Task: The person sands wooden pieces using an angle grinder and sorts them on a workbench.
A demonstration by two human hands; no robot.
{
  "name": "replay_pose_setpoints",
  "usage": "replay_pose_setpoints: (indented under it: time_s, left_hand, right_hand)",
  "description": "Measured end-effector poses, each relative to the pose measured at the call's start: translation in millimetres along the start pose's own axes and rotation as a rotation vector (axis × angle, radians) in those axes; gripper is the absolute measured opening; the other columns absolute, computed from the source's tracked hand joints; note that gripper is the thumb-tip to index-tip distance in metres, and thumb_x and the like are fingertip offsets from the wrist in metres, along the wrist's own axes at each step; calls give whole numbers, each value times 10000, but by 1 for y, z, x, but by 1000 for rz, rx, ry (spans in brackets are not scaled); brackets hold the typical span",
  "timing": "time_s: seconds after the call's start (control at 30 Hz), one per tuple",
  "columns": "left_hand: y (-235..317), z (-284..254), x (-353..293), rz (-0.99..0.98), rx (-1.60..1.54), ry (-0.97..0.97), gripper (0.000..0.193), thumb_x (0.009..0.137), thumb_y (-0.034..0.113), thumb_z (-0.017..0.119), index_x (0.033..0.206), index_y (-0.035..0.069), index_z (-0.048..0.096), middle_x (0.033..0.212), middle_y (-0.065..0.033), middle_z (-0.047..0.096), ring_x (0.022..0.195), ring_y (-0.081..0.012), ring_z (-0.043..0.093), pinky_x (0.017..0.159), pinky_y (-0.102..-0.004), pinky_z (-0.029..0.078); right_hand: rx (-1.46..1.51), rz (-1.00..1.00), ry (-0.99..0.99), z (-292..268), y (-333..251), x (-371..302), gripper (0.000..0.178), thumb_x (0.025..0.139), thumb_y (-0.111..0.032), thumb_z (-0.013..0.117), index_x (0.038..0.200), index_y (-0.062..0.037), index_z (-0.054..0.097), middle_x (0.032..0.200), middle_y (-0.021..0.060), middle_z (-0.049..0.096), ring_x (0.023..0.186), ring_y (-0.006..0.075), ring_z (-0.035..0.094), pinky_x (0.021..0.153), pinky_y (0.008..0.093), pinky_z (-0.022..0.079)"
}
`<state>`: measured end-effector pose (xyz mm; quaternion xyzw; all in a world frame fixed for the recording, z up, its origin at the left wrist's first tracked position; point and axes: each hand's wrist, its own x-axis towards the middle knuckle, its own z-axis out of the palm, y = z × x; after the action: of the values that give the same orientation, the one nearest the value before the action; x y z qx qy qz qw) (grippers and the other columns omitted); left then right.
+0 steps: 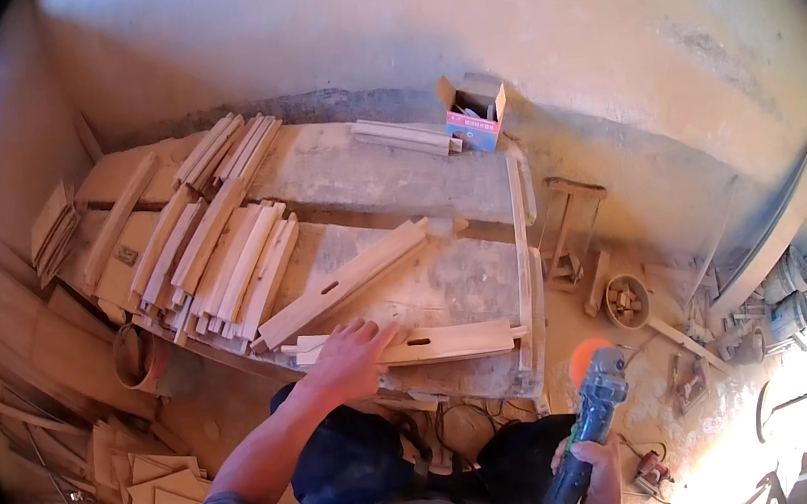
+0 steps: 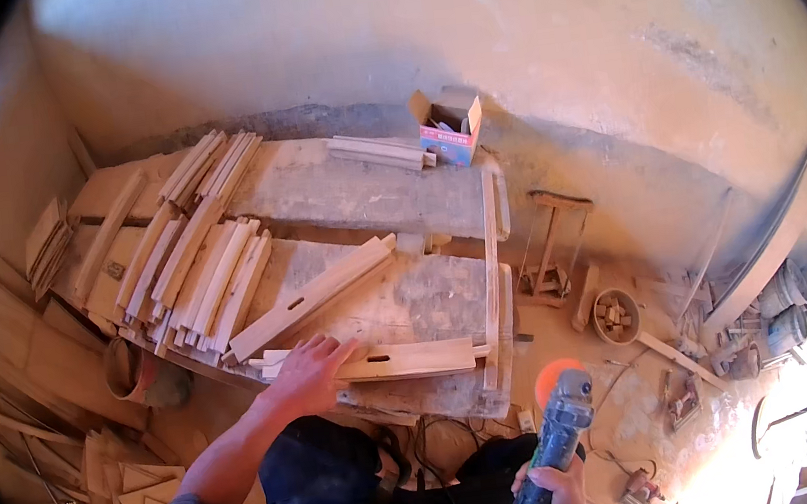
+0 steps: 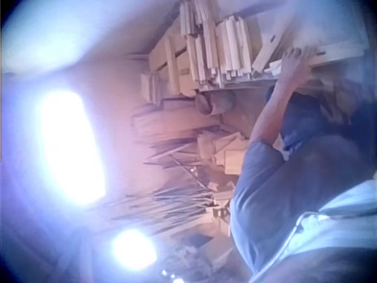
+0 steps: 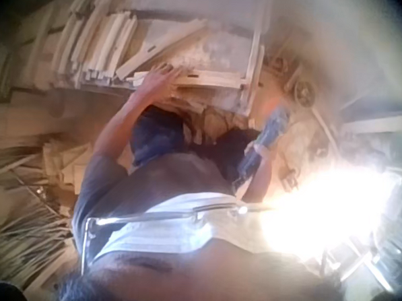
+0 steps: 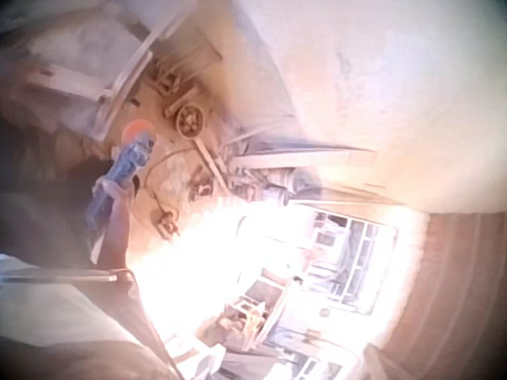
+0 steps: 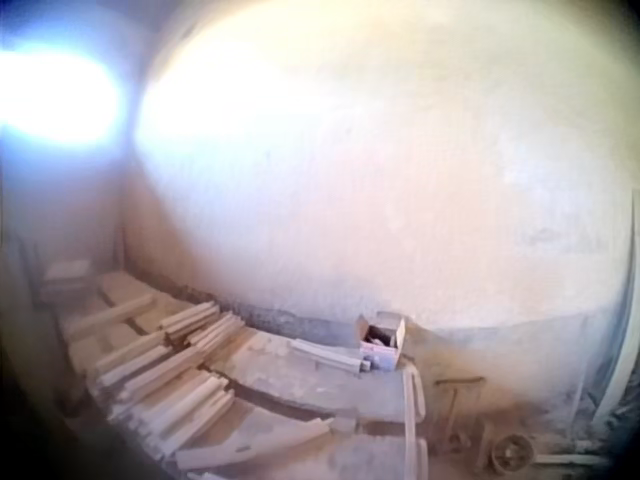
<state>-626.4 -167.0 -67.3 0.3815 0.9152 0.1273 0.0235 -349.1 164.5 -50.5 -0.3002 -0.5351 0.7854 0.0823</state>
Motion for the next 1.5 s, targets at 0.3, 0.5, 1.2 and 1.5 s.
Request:
replay_pose_setpoints:
  time_s: [0.3, 0.5, 1.2, 1.5]
  left_hand:
    - [-63, -63, 159, -4, 113, 241, 760, 819, 79, 776, 1533, 61, 516, 1326, -155, 647, 1269, -352, 573, 1099, -488, 440]
    - [-127, -21, 268, -65, 81, 210, 674, 840, 75, 747, 1487, 103, 562, 1365, -129, 658, 1313, -338, 556, 1168, -505, 396]
    - [-187, 27, 404, -250, 46, 189, 706, 961, 280, 628, 1624, 130, 434, 1750, -120, 305, 1639, -338, 208, 1321, -541, 199]
    - [-199, 22, 440, -146, 179, 351, 711, 780, 111, 742, 1472, 91, 578, 1505, -118, 563, 1470, -346, 440, 1268, -516, 303]
  right_hand:
    - [78, 110, 121, -21, 2, -3, 316, 812, -232, 710, 1031, -9, 662, 798, 129, 695, 681, 239, 674, 623, 350, 570]
    - [61, 59, 263, -21, 1, 16, 235, 881, -251, 716, 960, -31, 696, 747, 84, 681, 629, 206, 644, 567, 297, 522]
    - [105, 121, 495, -3, -30, 64, 211, 946, -238, 702, 1041, -54, 661, 747, 63, 609, 642, 201, 608, 547, 331, 505]
    - [105, 167, 543, -3, -41, 88, 226, 933, -228, 707, 1066, -52, 659, 762, 67, 614, 656, 206, 614, 561, 336, 515]
